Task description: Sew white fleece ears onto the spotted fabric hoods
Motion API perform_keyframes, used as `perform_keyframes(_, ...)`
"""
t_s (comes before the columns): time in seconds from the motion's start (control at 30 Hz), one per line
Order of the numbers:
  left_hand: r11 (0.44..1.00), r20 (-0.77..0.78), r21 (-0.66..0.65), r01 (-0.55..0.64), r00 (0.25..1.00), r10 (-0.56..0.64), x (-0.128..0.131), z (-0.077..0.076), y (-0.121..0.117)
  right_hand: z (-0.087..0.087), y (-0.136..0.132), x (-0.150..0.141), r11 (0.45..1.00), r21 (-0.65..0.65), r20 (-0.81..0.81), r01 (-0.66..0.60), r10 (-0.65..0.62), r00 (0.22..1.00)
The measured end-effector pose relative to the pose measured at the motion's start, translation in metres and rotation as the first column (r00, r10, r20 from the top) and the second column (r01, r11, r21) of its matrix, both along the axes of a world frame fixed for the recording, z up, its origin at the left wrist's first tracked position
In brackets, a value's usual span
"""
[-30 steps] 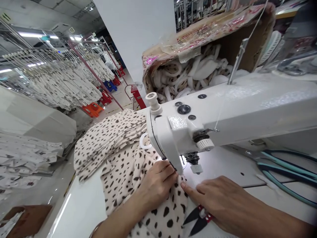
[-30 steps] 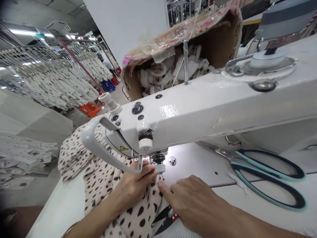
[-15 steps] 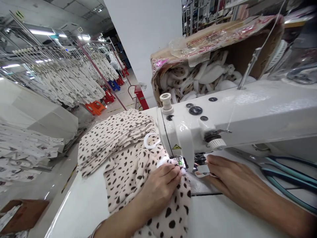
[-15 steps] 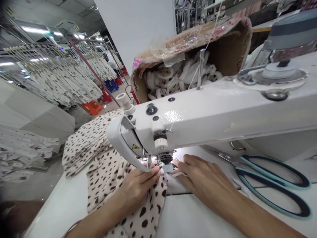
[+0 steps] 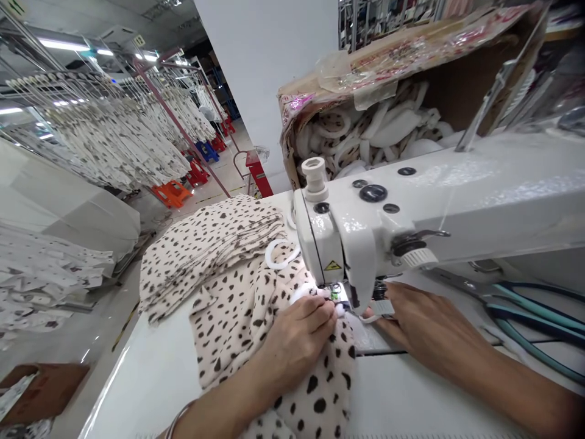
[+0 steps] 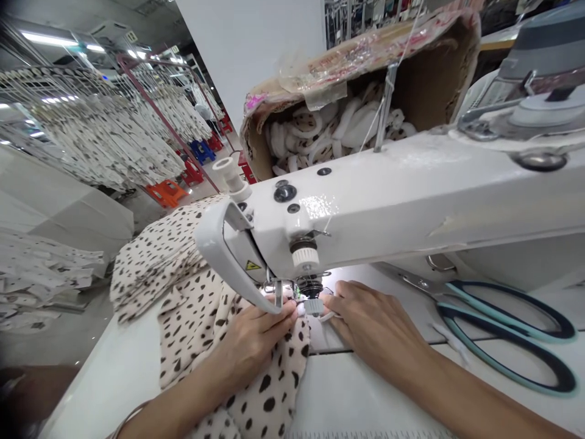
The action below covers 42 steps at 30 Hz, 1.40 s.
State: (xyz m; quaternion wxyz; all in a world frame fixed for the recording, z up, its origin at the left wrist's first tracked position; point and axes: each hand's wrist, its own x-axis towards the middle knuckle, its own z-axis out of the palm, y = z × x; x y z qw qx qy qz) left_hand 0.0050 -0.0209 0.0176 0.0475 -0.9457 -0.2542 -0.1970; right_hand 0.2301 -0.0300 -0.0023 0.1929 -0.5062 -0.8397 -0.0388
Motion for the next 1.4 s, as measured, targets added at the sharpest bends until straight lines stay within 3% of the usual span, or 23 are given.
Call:
perform_keyframes(0.47,0.999,0.012,-0.037,0.015,1.0,-0.015,-0.004,-0.003,0.017,-0.001,0.009,-0.004,0.997,-0.021,0.016,0.071,-0.071,0.997)
perform_keyframes(0.77,0.997,0.077,0.043,0.064,0.995,-0.067,-0.008,-0.002,0.018,-0.001,0.011,0.01,0.99,0.141,0.023,0.025,-0.029,0.999)
perform_keyframes(1.03,0.998,0.074,0.027,0.051,0.996,-0.053,-0.006,-0.003,0.019,-0.001,0.011,0.024,0.971,0.227,0.206,0.073,-0.122,0.971)
perform_keyframes(1.1,0.998,0.078,0.032,0.059,0.995,-0.061,-0.006,-0.005,0.019,-0.002,0.003,0.017,0.966,0.259,0.233,-0.005,-0.057,0.971)
perform_keyframes(1.23,0.998,0.036,-0.002,0.069,0.997,-0.069,-0.007,-0.008,0.02,-0.011,-0.013,-0.005,0.935,0.209,0.234,-0.287,0.237,0.943)
perform_keyframes(1.4,0.999,-0.013,-0.005,0.043,0.999,-0.043,-0.007,-0.009,0.02,-0.017,-0.016,-0.019,0.94,0.221,0.131,-0.261,0.237,0.963)
